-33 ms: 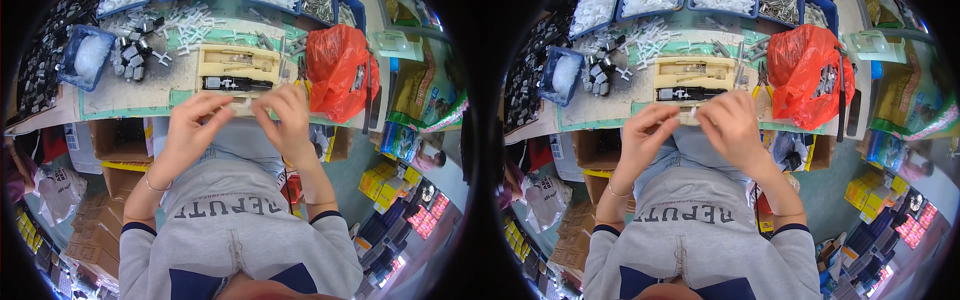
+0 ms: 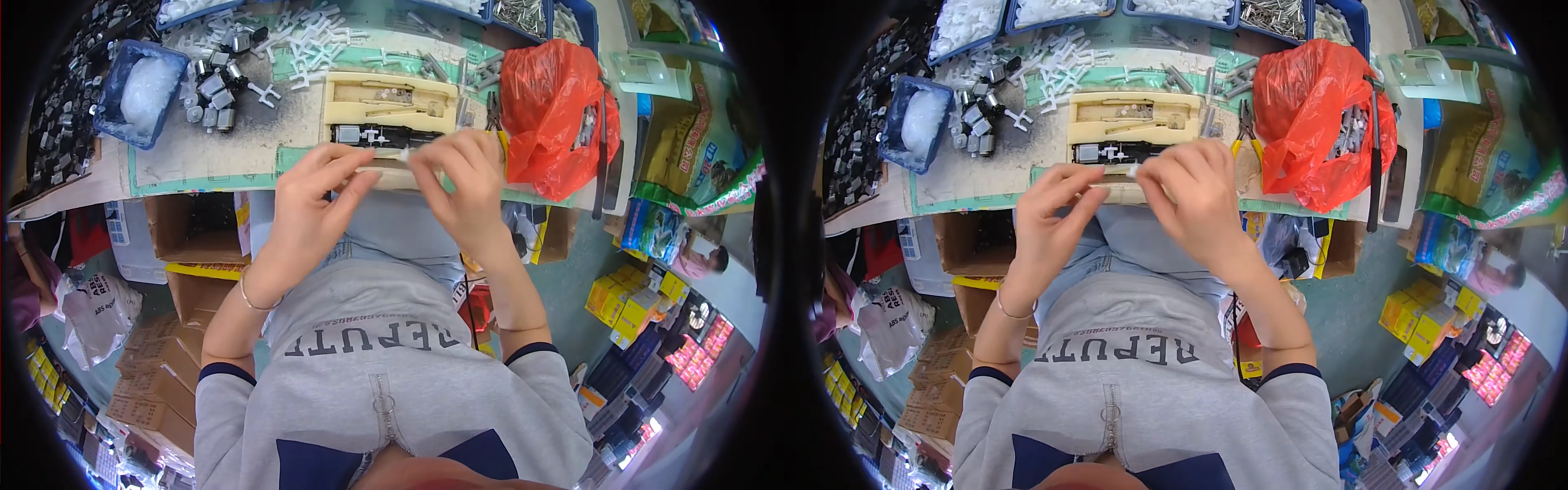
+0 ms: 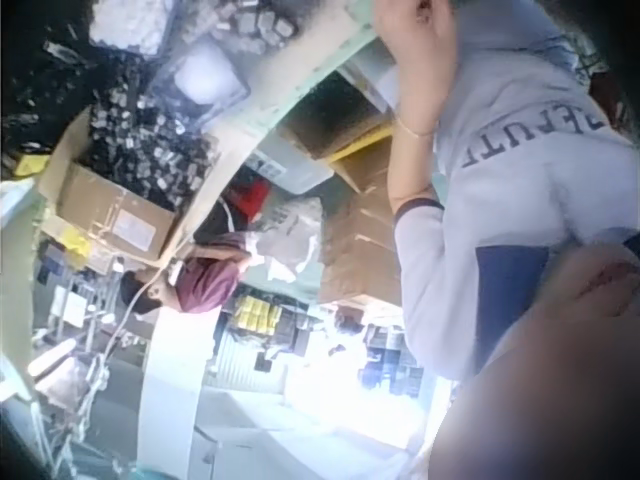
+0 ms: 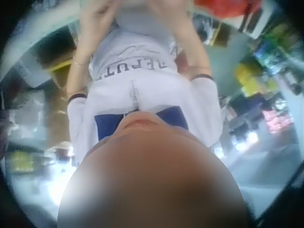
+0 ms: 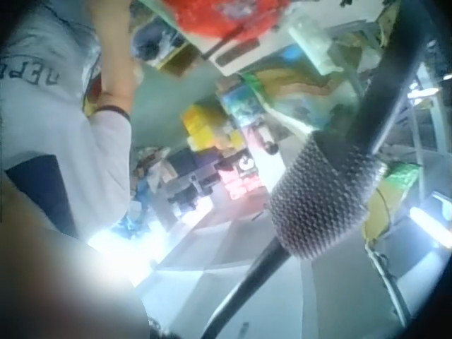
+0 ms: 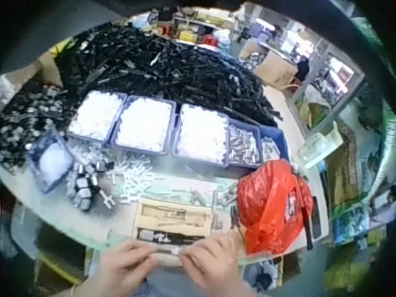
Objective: Assemble small plastic and metal parts using tools like pliers and a hammer.
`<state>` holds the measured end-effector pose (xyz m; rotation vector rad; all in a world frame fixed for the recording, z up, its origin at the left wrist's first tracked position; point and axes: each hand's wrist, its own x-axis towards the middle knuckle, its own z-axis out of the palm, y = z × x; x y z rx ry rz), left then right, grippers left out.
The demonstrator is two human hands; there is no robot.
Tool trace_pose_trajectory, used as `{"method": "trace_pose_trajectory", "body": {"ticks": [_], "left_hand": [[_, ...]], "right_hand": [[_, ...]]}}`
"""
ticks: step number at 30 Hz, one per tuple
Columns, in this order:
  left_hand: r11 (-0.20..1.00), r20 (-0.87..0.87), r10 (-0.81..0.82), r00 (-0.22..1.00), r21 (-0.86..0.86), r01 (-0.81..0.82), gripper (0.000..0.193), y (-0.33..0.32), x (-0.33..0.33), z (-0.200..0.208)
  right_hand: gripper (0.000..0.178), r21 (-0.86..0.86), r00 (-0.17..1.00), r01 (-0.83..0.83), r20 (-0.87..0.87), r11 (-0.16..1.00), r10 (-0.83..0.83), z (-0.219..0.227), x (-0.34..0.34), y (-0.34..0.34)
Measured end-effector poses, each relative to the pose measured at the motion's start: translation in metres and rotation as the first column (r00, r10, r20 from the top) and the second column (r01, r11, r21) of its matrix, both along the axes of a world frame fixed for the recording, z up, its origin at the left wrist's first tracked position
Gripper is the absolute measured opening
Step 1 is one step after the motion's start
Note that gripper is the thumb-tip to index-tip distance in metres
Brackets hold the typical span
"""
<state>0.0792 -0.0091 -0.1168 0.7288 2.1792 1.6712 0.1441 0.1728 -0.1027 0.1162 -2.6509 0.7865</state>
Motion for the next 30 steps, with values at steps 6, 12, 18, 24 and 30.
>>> {"method": "trace_pose_trajectory", "body": {"ticks": [6,12,18,24,30], "left_hand": [[0.973,-0.63,-0.055,0.774,-0.207,-0.099,0.028,0.008,-0.007,-0.022],[0.959,-0.71,-0.112,0.695,-0.261,-0.113,0.032,0.01,-0.008,-0.034],[0.96,-0.762,-0.173,0.624,-0.272,-0.067,0.036,0.009,-0.002,-0.04],[0.926,-0.777,-0.263,0.572,-0.37,-0.077,0.038,0.018,0.0,-0.041],[0.898,-0.761,-0.316,0.566,-0.433,-0.081,0.038,0.016,0.011,-0.049]], "right_hand": [[0.01,0.125,1.0,-0.012,-0.002,0.992,0.013,-0.026,-0.021,0.008],[0.008,0.139,0.991,-0.065,0.126,0.988,0.047,-0.014,-0.026,0.007],[0.013,-0.063,0.988,0.004,0.156,0.998,0.006,-0.012,-0.02,0.018],[0.013,0.106,0.971,-0.126,0.218,0.986,0.101,-0.002,-0.031,0.018],[0.013,0.186,0.947,-0.21,0.284,0.96,0.152,0.009,-0.04,0.01]]}}
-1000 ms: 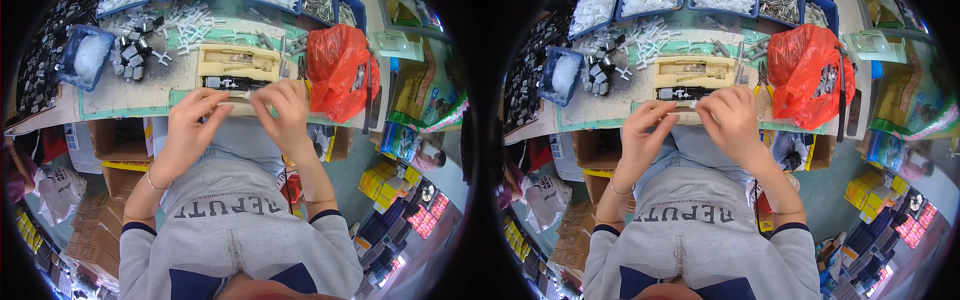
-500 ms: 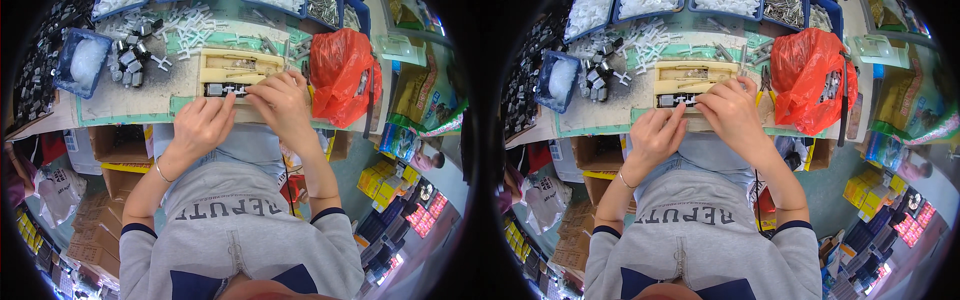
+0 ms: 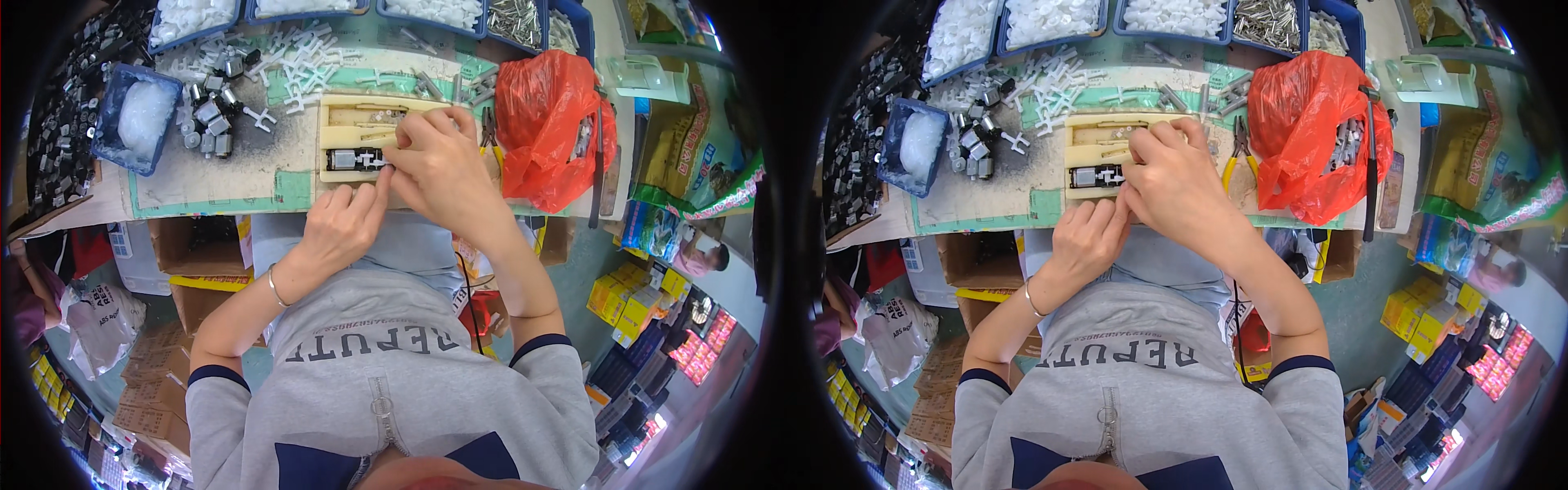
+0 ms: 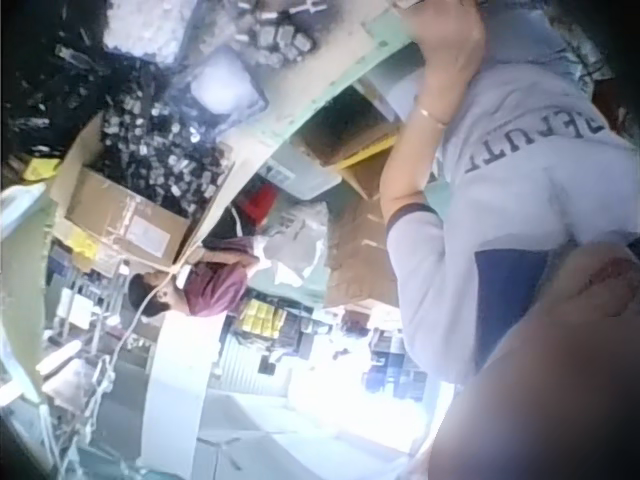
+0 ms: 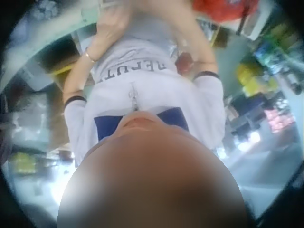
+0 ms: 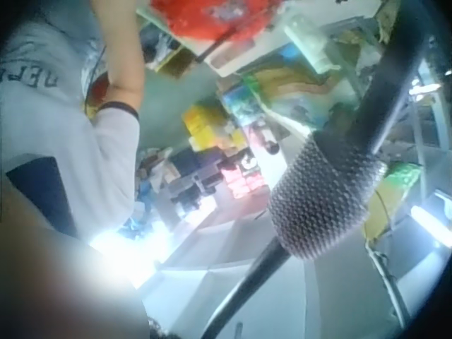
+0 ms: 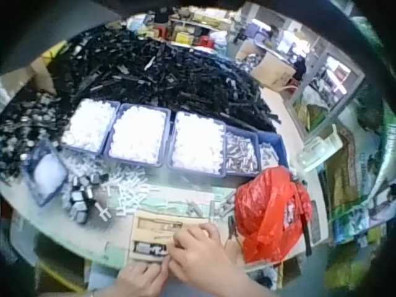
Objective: Assemble small plastic and metal parts using tools like pliers and a hammer.
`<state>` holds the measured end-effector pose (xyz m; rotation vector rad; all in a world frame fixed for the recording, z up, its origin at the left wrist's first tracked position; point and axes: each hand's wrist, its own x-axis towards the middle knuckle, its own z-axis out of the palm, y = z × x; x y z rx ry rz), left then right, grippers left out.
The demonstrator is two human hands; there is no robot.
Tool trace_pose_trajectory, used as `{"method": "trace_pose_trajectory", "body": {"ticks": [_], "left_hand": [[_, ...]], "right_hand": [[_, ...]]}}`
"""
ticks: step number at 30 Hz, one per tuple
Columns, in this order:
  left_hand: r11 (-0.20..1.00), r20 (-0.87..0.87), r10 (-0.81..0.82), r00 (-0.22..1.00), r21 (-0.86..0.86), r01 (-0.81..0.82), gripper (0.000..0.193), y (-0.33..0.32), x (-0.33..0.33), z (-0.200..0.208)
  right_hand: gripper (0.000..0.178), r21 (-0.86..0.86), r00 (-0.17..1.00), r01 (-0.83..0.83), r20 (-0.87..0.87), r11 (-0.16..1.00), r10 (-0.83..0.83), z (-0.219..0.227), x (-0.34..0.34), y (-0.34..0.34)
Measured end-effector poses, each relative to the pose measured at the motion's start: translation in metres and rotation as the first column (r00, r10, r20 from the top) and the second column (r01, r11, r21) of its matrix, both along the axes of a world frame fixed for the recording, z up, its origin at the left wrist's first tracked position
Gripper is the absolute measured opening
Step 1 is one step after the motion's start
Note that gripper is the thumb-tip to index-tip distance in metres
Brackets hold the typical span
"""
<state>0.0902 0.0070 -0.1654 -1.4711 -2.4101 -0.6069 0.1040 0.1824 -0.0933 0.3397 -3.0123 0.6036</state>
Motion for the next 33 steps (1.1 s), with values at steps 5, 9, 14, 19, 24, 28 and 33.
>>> {"method": "trace_pose_trajectory", "body": {"ticks": [5,9,14,19,24,28,33], "left_hand": [[0.972,0.141,0.093,0.986,0.203,-0.121,0.034,-0.027,-0.023,0.005],[0.901,0.046,0.434,0.9,-0.013,-0.433,0.025,-0.034,-0.065,0.021],[0.838,0.005,0.521,0.854,-0.194,-0.51,0.023,-0.03,-0.074,0.016],[0.866,-0.103,0.479,0.872,-0.105,-0.488,0.02,-0.031,-0.074,0.014],[0.881,0.072,0.467,0.881,0.044,-0.471,0.02,-0.037,-0.072,0.025],[0.843,0.324,0.399,0.858,0.238,-0.482,0.016,-0.044,-0.073,0.028],[0.769,0.619,0.21,0.757,0.373,-0.519,0.01,-0.042,-0.07,0.032]], "right_hand": [[0.015,-0.485,0.891,0.408,0.027,0.773,-0.453,-0.015,0.021,0.03],[0.025,-0.329,0.745,0.646,0.076,0.689,-0.663,-0.014,0.039,0.063],[0.012,0.118,0.782,0.621,-0.025,0.775,-0.622,-0.023,0.034,0.052],[0.007,0.24,0.796,0.597,-0.064,0.765,-0.601,-0.027,0.021,0.052],[0.011,0.077,0.832,0.55,-0.139,0.832,-0.537,-0.018,0.016,0.057],[0.016,-0.137,0.868,0.418,-0.232,0.898,-0.439,-0.022,-0.017,0.062],[0.011,-0.038,0.902,0.277,-0.335,0.96,-0.273,-0.049,-0.067,0.051]]}}
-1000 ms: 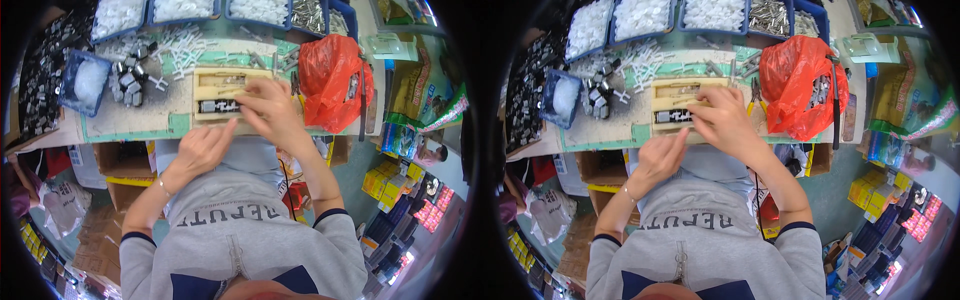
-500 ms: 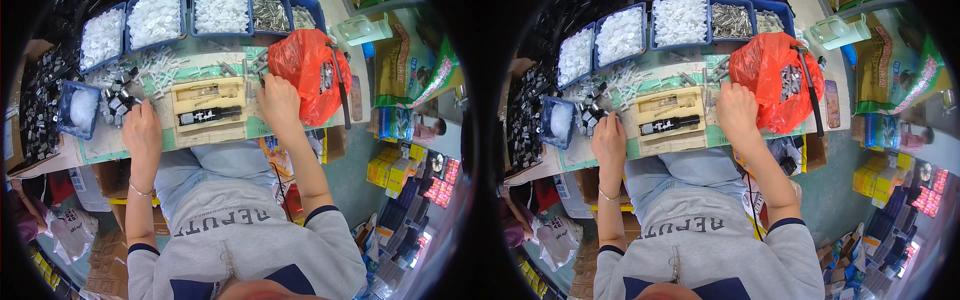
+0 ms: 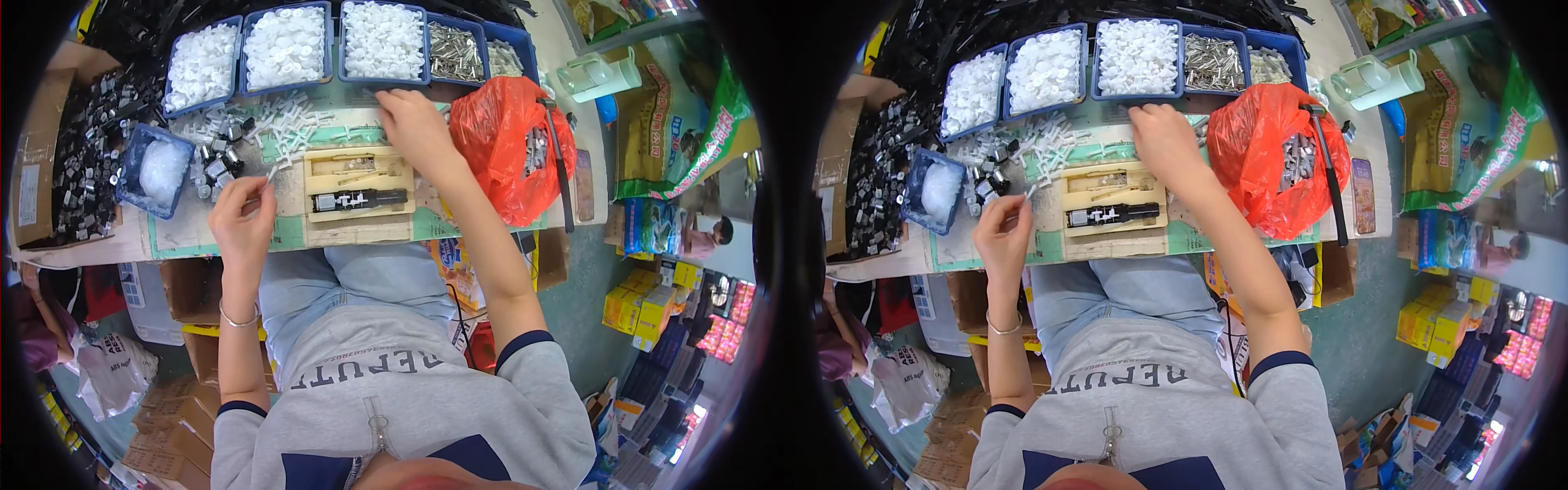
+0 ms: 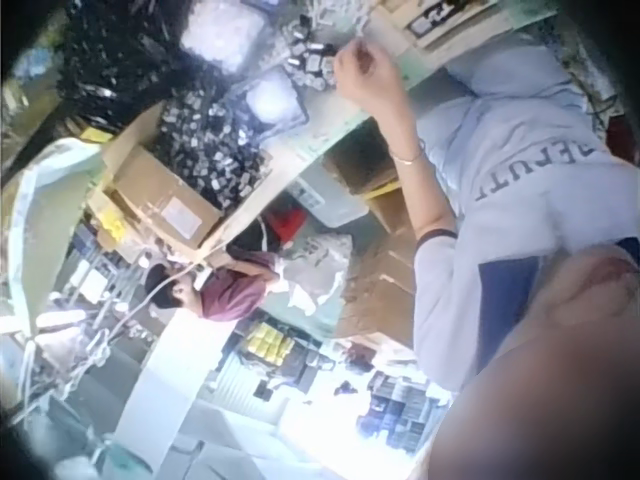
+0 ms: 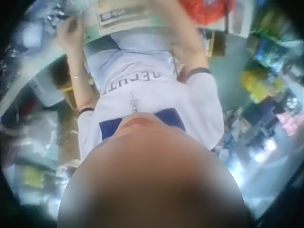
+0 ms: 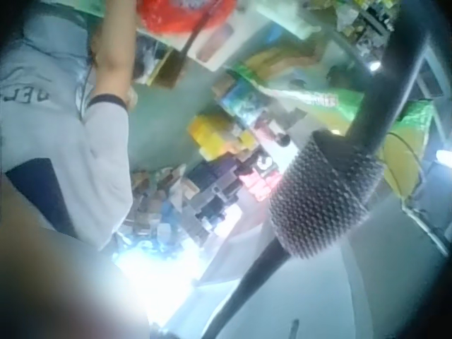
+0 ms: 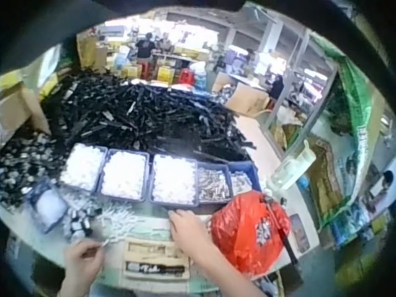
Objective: Assemble small plastic and metal parts using tools like pliers and a hammer.
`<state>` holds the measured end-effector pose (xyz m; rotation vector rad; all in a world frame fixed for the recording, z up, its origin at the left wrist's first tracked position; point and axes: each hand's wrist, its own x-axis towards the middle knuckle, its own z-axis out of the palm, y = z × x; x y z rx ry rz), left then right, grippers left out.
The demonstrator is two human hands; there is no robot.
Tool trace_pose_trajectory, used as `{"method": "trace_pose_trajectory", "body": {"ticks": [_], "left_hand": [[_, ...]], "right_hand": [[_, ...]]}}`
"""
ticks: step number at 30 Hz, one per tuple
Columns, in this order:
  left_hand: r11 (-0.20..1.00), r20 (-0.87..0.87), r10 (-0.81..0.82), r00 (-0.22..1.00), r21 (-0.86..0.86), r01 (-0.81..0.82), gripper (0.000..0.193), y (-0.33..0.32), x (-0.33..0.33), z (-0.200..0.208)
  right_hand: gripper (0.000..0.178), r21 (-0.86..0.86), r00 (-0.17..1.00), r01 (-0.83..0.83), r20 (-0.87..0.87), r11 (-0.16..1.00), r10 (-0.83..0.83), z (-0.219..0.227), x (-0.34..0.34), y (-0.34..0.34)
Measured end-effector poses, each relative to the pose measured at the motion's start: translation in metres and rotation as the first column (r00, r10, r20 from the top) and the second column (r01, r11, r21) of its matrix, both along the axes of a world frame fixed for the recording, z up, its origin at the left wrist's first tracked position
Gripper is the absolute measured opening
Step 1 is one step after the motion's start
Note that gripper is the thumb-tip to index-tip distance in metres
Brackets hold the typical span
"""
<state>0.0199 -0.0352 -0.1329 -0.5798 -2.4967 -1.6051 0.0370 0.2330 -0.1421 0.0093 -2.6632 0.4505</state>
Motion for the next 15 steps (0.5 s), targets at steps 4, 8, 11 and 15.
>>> {"method": "trace_pose_trajectory", "body": {"ticks": [4,8,11,15], "left_hand": [[0.999,-0.032,-0.003,0.999,-0.054,0.001,0.01,-0.006,0.005,-0.003],[0.998,-0.037,-0.017,0.999,-0.056,0.015,0.01,-0.005,0.012,-0.011],[0.996,-0.096,-0.07,0.993,-0.064,0.064,0.012,0.001,0.014,-0.013],[0.994,-0.123,-0.101,0.987,-0.051,0.096,0.013,0.003,0.019,-0.013]], "right_hand": [[0.012,0.08,0.986,0.044,0.155,0.996,-0.056,-0.006,-0.007,0.004],[0.008,0.161,0.997,0.022,0.069,0.987,-0.033,-0.012,-0.005,0.007],[0.008,0.109,0.998,0.061,0.005,0.992,-0.062,0.003,0.019,0.005],[0.009,0.034,0.979,0.122,0.162,0.992,-0.126,-0.003,0.038,0.005]]}}
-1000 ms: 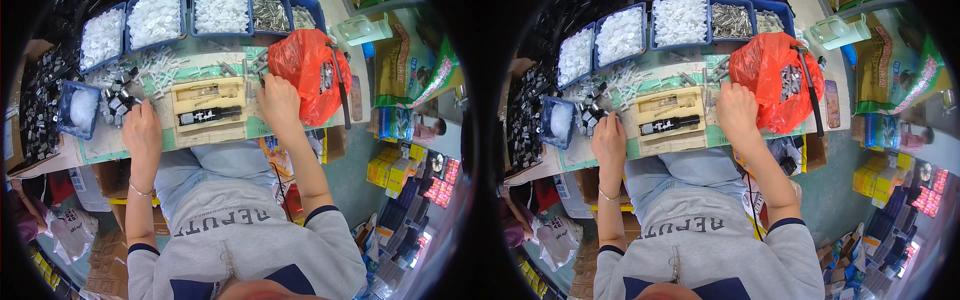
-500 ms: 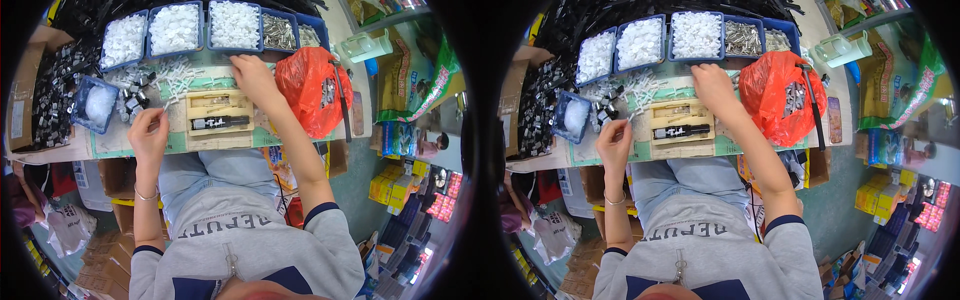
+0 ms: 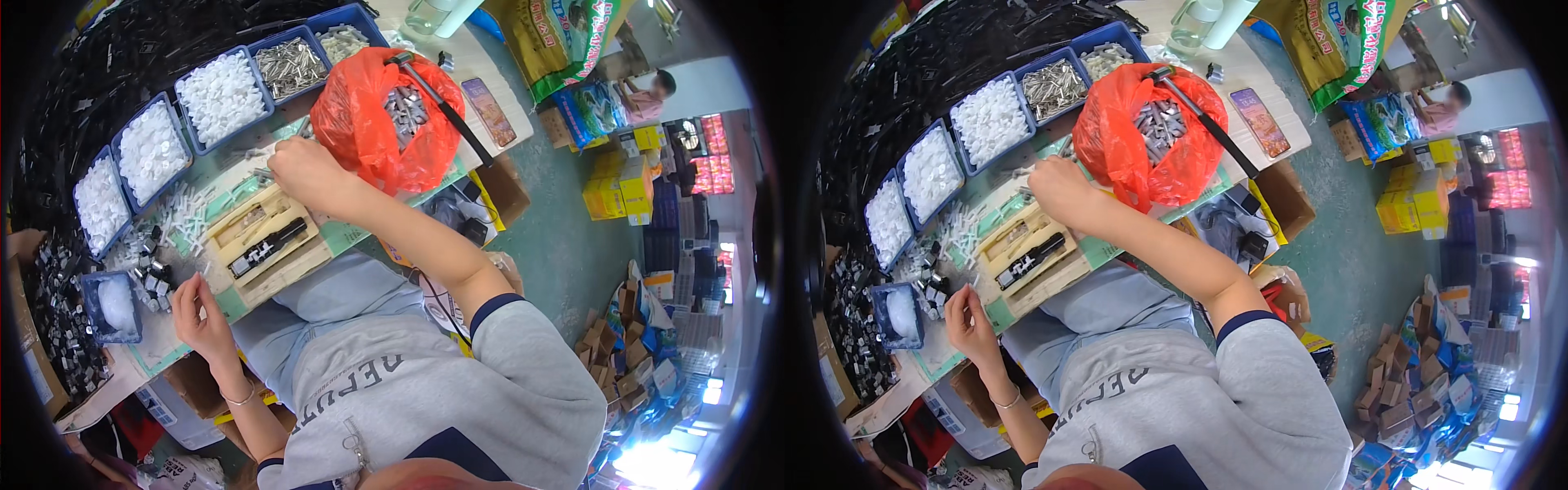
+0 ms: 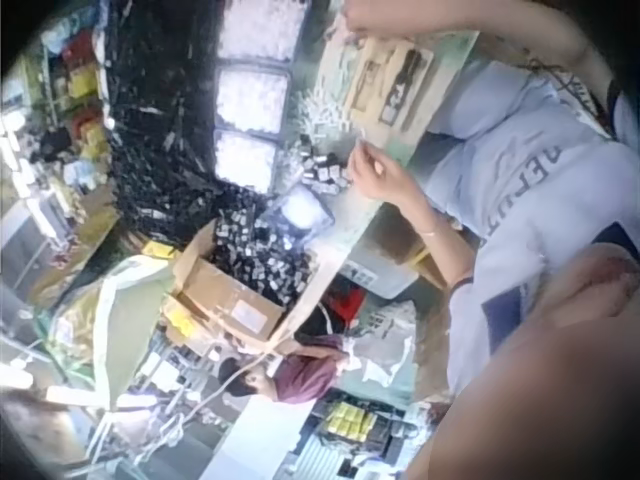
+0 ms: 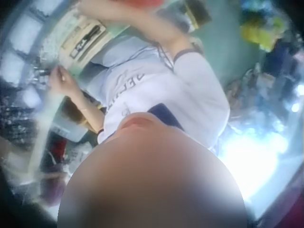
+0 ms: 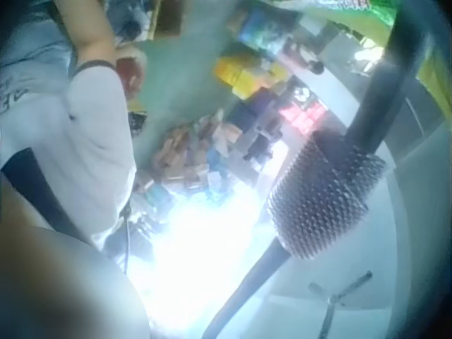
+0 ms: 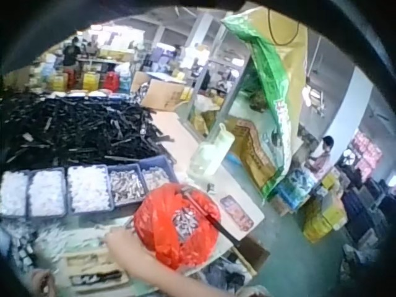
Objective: Assemble small plastic and metal parts using tools like pliers and a hammer.
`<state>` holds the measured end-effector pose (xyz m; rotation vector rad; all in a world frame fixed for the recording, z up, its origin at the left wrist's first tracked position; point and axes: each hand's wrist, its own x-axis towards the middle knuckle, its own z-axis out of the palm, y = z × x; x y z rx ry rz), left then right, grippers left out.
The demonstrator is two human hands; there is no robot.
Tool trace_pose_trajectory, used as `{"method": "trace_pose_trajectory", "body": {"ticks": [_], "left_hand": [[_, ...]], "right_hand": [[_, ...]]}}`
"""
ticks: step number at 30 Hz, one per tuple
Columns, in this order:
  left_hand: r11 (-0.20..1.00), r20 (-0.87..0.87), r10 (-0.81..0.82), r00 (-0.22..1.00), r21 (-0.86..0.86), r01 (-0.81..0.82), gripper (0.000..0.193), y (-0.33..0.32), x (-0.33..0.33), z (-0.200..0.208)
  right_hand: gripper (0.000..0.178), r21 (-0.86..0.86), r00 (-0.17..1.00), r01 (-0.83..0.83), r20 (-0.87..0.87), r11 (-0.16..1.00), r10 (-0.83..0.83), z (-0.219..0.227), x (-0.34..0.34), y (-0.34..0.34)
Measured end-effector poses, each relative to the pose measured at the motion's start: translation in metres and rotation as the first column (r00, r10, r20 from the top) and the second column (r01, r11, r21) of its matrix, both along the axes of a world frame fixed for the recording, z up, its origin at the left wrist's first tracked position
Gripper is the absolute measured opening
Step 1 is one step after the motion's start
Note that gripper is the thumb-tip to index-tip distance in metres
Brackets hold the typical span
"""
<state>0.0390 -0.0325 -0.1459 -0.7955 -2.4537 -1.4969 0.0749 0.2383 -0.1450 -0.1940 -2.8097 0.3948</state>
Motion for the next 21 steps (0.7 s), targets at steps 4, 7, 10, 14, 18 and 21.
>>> {"method": "trace_pose_trajectory", "body": {"ticks": [4,7,10,14,18,21], "left_hand": [[0.997,-0.056,-0.049,0.997,-0.059,0.046,0.013,0.005,0.005,0.007],[0.995,-0.062,-0.074,0.995,-0.077,0.069,0.013,0.007,0.008,0.012],[0.995,-0.052,-0.07,0.996,-0.079,0.066,0.012,0.008,0.015,0.015],[0.999,-0.041,0.01,0.999,-0.049,-0.012,0.012,-0.001,0.022,0.015],[0.999,-0.039,-0.012,0.999,-0.046,0.01,0.013,-0.002,0.025,0.008],[0.999,-0.076,-0.013,0.997,-0.05,0.009,0.013,0.0,0.026,0.011]], "right_hand": [[0.008,0.091,0.982,-0.01,0.187,0.996,-0.007,0.028,-0.011,-0.005],[0.007,0.026,0.966,0.049,0.251,0.998,-0.054,0.03,-0.023,-0.006],[0.007,0.013,0.961,0.048,0.274,0.999,-0.05,0.031,-0.031,-0.006],[0.008,-0.075,0.977,0.118,0.188,0.99,-0.102,0.03,-0.009,0.004],[0.011,-0.067,0.963,0.135,0.244,0.989,-0.115,0.019,0.001,0.012],[0.012,0.001,0.967,0.099,0.235,0.995,-0.097,0.02,-0.003,0.014]]}}
